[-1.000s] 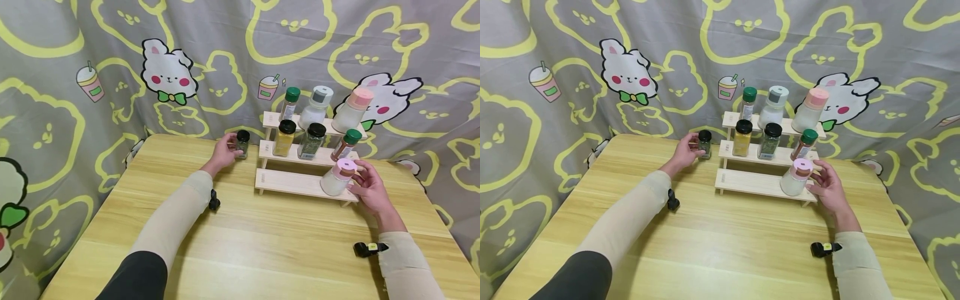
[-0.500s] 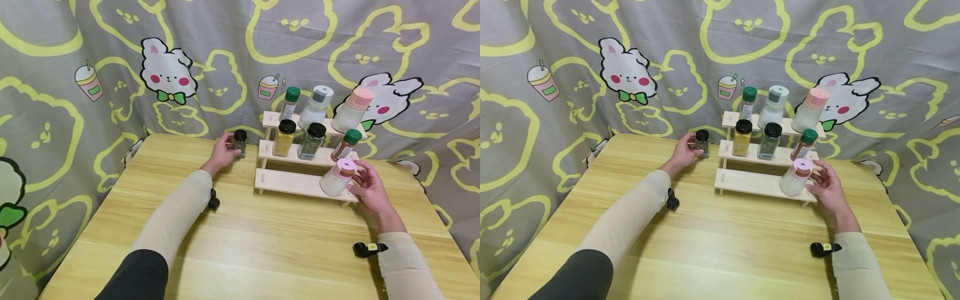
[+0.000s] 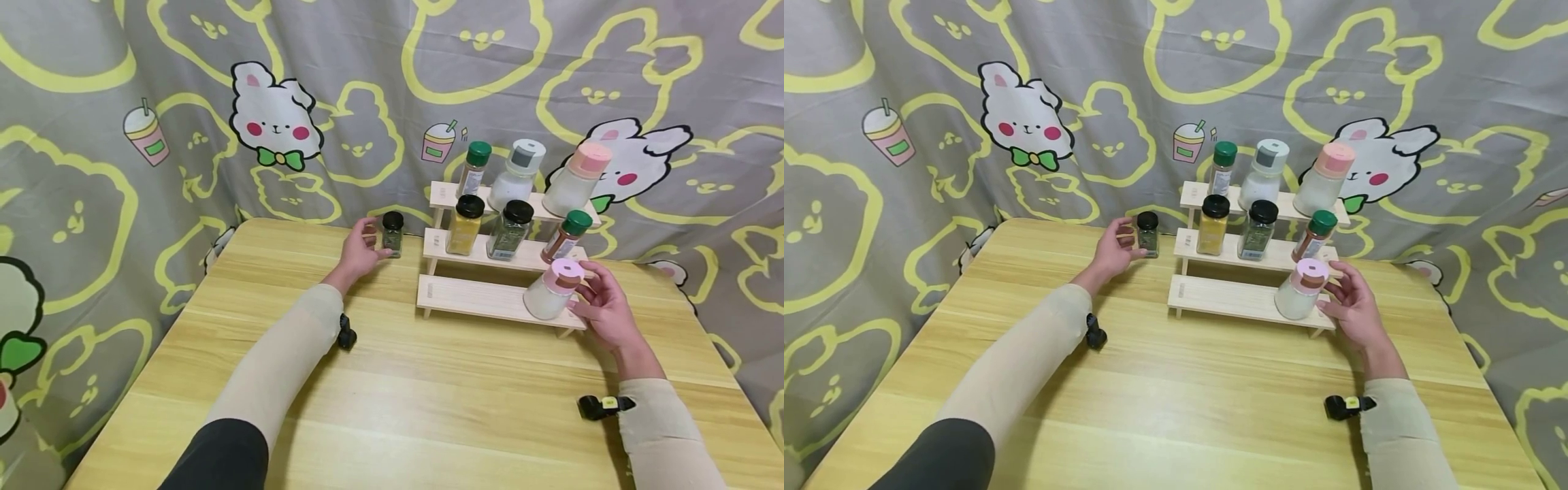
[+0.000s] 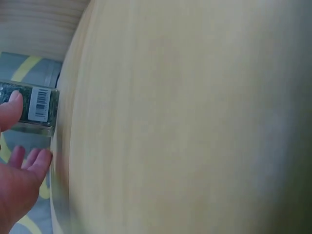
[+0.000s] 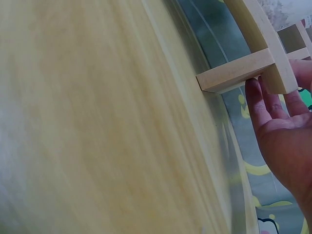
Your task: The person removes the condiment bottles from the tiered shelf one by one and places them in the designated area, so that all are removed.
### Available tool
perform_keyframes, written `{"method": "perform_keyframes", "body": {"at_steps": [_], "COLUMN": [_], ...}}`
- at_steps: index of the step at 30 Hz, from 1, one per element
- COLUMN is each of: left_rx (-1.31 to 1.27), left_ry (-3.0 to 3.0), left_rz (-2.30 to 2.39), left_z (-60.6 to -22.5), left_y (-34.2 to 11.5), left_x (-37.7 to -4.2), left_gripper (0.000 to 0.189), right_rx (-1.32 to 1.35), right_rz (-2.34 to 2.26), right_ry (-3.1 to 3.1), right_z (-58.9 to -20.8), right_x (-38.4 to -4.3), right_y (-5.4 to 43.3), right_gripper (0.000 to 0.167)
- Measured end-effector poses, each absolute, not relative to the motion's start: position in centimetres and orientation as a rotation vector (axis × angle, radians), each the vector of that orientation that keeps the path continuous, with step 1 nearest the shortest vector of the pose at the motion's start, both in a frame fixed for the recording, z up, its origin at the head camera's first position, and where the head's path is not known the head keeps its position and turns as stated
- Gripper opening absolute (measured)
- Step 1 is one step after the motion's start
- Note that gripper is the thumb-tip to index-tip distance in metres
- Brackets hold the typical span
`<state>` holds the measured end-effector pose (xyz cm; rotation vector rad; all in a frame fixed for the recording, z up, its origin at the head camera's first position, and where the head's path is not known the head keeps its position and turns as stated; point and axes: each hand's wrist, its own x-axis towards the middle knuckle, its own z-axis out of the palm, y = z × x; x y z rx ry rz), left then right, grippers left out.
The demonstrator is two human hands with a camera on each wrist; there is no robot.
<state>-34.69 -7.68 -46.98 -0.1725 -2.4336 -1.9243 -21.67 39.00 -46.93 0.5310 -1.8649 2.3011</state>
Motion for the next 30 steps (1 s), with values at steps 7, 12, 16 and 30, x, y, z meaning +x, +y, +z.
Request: {"method": "perform_keyframes", "body": {"at_steps": [7, 12, 16, 30], "left_rx": [-0.05, 0.049, 0.098, 0.105], "left_ry": [-2.418, -2.389, -2.389, -2.22], "left_rz": [-1.925, -1.928, -1.927, -2.065], "left_z": [-46.7, -46.3, -46.0, -44.7], "left_y": [-8.4, -8.4, -8.3, -6.6], "left_x": [-33.6, -32.9, -32.2, -29.5], "left_gripper": [0.084, 0.09, 0.094, 0.086], "right_rx": [0.562, 0.554, 0.544, 0.559], "right_rz": [2.319, 2.326, 2.32, 2.356], "right_ry": [-1.846, -1.832, -1.835, -1.812], "right_z": [-47.2, -47.2, -47.1, -47.0], "right_x": [-21.7, -21.7, -21.8, -21.8], "right_y": [39.0, 39.0, 39.0, 39.0], "right_gripper": [0.084, 0.084, 0.083, 0.084]}}
